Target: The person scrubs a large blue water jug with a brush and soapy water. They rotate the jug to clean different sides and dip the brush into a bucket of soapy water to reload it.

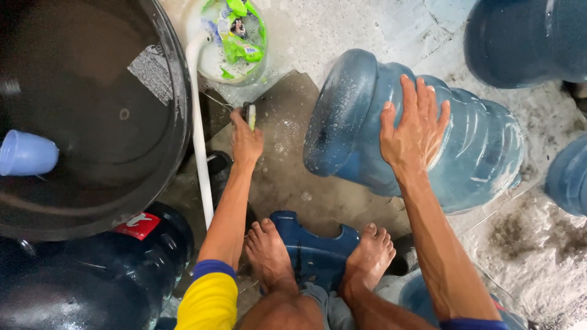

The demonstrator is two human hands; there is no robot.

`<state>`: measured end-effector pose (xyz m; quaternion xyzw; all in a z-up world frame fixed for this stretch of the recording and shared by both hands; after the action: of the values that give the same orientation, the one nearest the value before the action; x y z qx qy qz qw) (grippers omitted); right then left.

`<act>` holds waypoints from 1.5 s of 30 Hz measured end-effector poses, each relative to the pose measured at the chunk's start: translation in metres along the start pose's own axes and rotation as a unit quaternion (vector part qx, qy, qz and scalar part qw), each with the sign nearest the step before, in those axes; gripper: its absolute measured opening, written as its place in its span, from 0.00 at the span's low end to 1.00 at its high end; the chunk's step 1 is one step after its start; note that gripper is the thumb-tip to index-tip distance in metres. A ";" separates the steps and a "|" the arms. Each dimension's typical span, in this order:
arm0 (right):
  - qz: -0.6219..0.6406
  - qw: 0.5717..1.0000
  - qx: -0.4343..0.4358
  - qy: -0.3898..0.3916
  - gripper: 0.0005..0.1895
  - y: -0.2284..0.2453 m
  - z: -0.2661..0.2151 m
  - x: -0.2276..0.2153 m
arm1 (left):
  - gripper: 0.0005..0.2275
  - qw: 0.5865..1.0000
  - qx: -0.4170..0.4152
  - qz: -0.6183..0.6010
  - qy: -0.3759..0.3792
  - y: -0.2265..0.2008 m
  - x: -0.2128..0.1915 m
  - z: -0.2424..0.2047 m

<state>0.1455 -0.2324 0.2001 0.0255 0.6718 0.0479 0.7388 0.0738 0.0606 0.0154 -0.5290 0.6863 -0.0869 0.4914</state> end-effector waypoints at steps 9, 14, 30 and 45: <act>0.004 1.000 0.008 0.024 0.25 0.000 0.000 -0.001 | 0.20 0.947 0.091 0.288 0.108 -0.048 0.011 -0.021; 0.010 1.000 0.014 0.017 0.25 0.003 0.002 -0.004 | 0.18 0.981 -0.123 0.050 0.142 0.043 0.029 0.033; -0.009 1.000 0.015 0.025 0.25 0.003 0.000 -0.002 | 0.23 0.972 0.175 0.057 -0.147 -0.052 0.067 0.031; -0.004 0.998 0.023 0.060 0.26 0.003 0.006 -0.004 | 0.21 0.932 0.207 0.289 -0.069 -0.027 0.054 0.083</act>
<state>0.1508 -0.2296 0.2046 0.0363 0.7158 0.0309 0.6966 0.1574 0.0386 -0.0404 -0.1991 0.7406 -0.0440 0.6402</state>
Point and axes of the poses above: each hand's wrist, its own z-axis towards the middle knuckle, its own x-axis out of the palm, y = z × x, the point moved 5 cm from there along z, towards the middle knuckle, and after that the axes turned 4 degrees about -z, right-handed, at the moved point
